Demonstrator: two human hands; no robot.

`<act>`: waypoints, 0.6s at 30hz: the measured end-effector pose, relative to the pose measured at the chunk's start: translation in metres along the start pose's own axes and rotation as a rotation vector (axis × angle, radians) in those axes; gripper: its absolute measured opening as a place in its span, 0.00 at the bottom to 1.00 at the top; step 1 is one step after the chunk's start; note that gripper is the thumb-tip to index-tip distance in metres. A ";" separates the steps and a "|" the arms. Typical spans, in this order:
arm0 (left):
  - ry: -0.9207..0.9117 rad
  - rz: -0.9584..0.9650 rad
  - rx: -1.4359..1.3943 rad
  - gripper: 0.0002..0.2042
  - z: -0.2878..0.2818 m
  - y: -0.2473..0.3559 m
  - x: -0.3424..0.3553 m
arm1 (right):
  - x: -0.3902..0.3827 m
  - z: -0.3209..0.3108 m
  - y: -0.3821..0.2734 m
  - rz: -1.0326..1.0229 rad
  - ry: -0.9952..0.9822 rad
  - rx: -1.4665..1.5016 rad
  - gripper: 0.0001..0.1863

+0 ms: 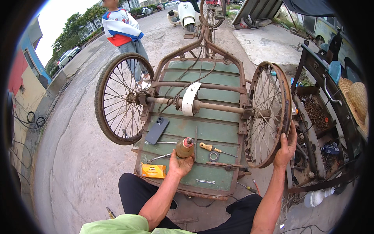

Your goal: The person sits on the ground and applies lubricant from a plastic bottle to the chain of a bicycle wheel mounted on a tricycle frame. The person rotates the wheel with one hand while holding the bottle with the other to coat the chain links.

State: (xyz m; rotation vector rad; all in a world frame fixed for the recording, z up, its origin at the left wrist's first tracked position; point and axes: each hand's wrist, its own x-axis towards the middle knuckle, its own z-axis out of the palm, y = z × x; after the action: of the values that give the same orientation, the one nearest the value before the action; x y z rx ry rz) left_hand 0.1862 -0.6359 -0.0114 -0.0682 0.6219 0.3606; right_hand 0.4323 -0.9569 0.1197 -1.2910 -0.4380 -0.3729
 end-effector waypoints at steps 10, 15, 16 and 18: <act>-0.056 0.083 -0.117 0.40 -0.006 -0.008 0.011 | -0.030 -0.017 0.017 0.166 0.005 -0.048 0.28; -0.018 0.041 -0.120 0.39 0.007 -0.013 0.000 | -0.071 -0.018 0.004 0.098 0.003 -0.307 0.25; -0.044 0.044 -0.119 0.39 0.013 -0.014 -0.002 | -0.074 -0.021 0.003 0.109 0.005 -0.352 0.24; -0.075 0.028 -0.108 0.39 0.021 -0.022 -0.006 | -0.091 -0.033 0.005 0.151 0.024 -0.464 0.24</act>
State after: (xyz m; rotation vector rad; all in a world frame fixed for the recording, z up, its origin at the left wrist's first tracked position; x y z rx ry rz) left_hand 0.2015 -0.6543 0.0083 -0.1484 0.5294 0.4217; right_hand 0.3601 -0.9861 0.0620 -1.7567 -0.2363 -0.3748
